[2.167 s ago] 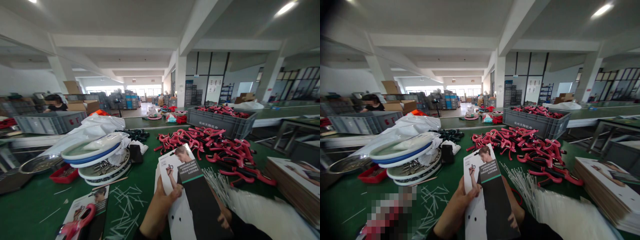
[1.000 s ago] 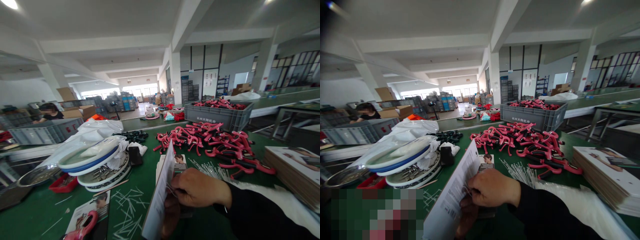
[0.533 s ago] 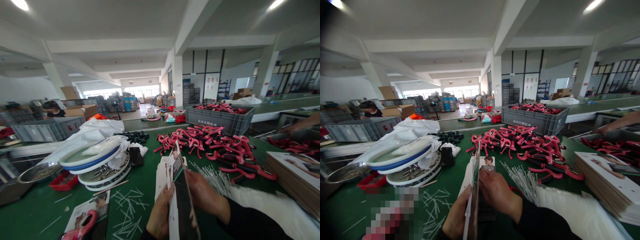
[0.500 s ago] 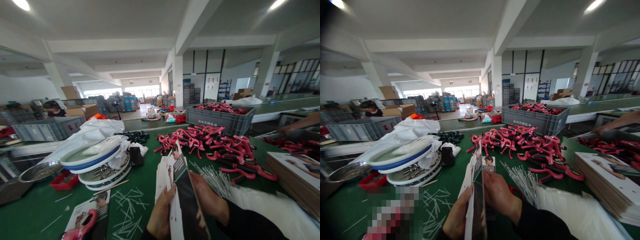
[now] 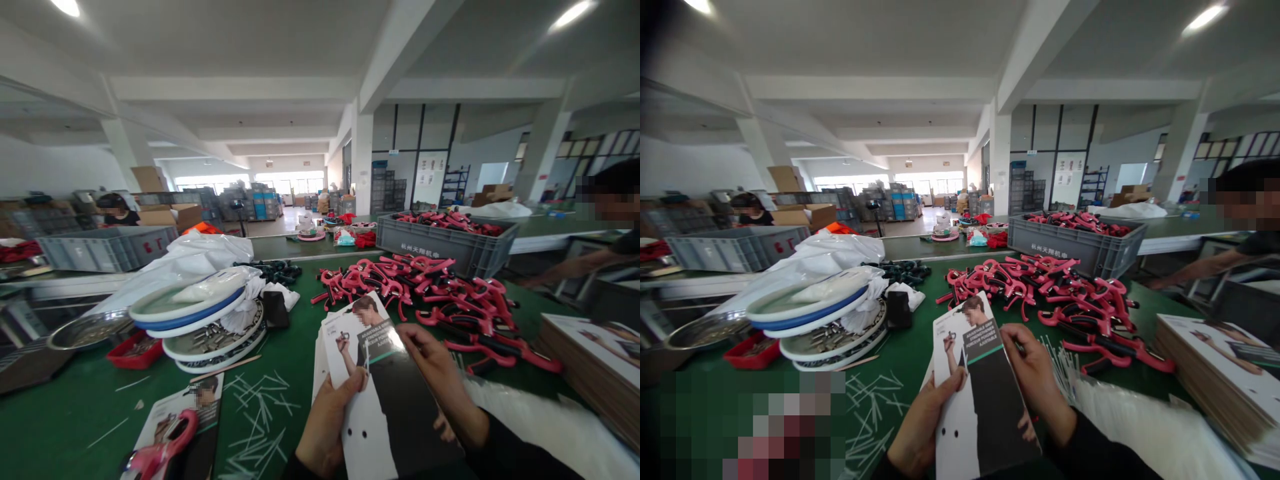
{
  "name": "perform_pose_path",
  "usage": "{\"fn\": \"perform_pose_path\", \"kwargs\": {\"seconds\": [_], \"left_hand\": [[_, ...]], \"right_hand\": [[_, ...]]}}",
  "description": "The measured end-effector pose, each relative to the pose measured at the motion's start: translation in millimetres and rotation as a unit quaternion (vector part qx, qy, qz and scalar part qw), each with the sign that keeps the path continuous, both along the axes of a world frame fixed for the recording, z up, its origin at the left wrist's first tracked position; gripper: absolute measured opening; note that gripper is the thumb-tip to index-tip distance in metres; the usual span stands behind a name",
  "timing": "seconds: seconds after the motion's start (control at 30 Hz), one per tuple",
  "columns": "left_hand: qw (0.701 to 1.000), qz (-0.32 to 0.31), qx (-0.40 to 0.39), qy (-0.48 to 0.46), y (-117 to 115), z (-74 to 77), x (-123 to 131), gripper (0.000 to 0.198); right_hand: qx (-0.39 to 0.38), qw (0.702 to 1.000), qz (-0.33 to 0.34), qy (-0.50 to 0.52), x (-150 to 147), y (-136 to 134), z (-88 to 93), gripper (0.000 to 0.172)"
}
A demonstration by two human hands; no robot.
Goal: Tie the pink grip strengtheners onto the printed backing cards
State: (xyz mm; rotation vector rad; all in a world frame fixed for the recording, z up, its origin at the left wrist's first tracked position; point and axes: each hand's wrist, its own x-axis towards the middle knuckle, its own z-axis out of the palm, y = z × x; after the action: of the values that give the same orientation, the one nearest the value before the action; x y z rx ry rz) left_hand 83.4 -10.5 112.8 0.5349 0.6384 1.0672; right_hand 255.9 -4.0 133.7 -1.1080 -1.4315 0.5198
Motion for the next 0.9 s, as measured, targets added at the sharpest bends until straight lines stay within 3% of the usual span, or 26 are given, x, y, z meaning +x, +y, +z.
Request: {"fn": "perform_pose_path", "kwargs": {"seconds": [0.07,0.1,0.2,0.3,0.5,0.7,0.9], "left_hand": [[0.999,0.023,0.011,0.019,0.5,1.6,0.3,0.091],[0.999,0.026,0.016,0.023,0.5,1.8,0.8,0.092],[0.999,0.010,0.035,0.019,-0.9,-0.3,3.2,0.093],[0.997,0.026,0.063,0.047,-1.5,-5.6,5.1,0.091],[0.992,0.028,0.110,0.057,3.2,-14.1,1.9,0.077],[0.998,-0.026,0.064,0.008,2.3,-6.2,-4.0,0.062],[0.996,-0.054,0.065,-0.013,1.0,1.9,-5.1,0.029]], "right_hand": [[0.040,0.997,-0.024,-0.068,9.7,-3.8,14.9,0.020],[0.064,0.987,-0.016,-0.148,11.6,-7.7,23.6,0.017],[0.094,0.916,0.049,-0.388,6.6,-19.7,45.4,0.025],[0.100,0.874,0.074,-0.470,-3.9,-20.9,49.7,0.017],[0.209,0.874,0.041,-0.438,-8.7,-13.2,35.0,0.013],[0.297,0.853,0.020,-0.428,-8.8,-11.7,31.2,0.011],[0.250,0.922,0.033,-0.295,-0.1,-2.1,29.1,0.005]]}}
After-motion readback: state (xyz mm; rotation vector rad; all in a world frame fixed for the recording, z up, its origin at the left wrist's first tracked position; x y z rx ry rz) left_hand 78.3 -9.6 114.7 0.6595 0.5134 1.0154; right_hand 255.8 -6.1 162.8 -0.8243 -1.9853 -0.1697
